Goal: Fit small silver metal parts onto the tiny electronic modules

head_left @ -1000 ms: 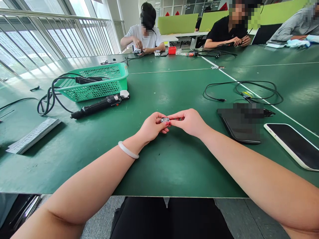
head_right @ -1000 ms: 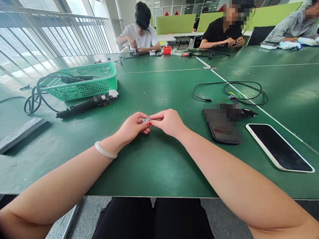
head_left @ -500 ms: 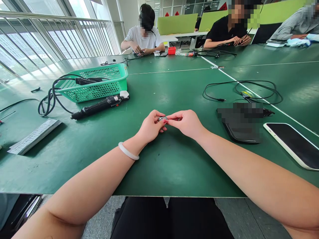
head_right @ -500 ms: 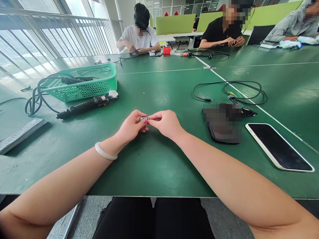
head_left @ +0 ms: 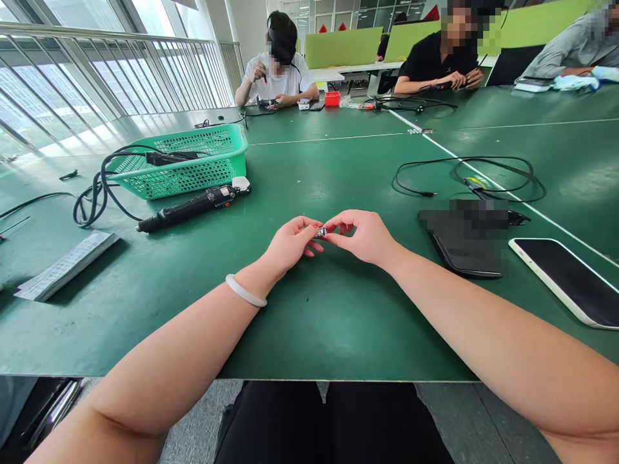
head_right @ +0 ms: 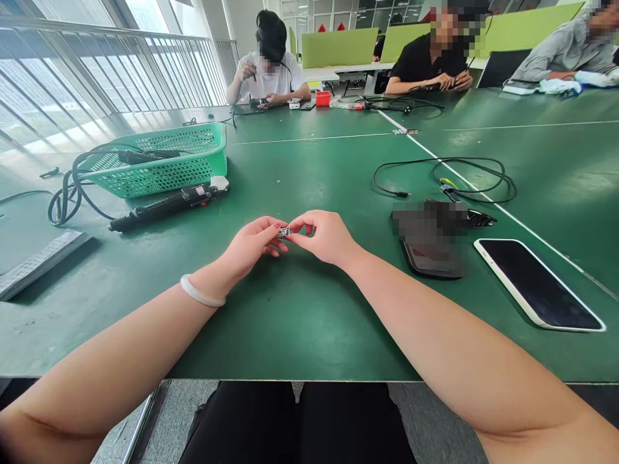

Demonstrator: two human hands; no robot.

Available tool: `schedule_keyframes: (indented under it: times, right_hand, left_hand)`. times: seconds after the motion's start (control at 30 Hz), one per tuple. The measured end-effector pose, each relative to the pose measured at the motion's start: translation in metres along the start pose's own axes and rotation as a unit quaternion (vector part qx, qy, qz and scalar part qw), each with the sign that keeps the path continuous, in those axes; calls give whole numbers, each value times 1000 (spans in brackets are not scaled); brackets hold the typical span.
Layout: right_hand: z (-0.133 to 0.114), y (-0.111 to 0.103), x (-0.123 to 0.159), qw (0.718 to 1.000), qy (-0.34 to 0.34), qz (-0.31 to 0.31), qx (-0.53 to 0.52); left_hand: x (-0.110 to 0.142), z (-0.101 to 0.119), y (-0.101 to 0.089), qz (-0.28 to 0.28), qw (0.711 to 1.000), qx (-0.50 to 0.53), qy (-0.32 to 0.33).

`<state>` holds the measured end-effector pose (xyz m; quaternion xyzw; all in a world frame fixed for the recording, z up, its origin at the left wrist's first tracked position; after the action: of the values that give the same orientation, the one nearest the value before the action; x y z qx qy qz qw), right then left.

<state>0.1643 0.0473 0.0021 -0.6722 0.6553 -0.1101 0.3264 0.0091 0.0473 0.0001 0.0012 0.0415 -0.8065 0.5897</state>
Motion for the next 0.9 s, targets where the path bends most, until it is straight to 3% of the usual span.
schedule_keyframes:
  times: [0.47, 0.9]
  right_hand:
    - [-3, 3, 2, 997, -59, 24, 50]
    - [-3, 4, 2, 996, -57, 29, 64]
  left_hand:
    - [-1, -2, 1, 22, 999, -40, -14]
    - [-4, -9, 1, 17, 997, -79, 14]
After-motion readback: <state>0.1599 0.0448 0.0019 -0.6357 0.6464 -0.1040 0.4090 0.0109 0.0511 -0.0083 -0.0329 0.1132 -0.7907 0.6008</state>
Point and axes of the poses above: each hand's wrist, its own x-axis away from the middle knuckle, its own y-axis out of the palm, z = x × y, the point moved 4 cm from there along -x, towards the middle knuckle, and after that the axes turned 10 degrees about y, right-handed, at the moved point
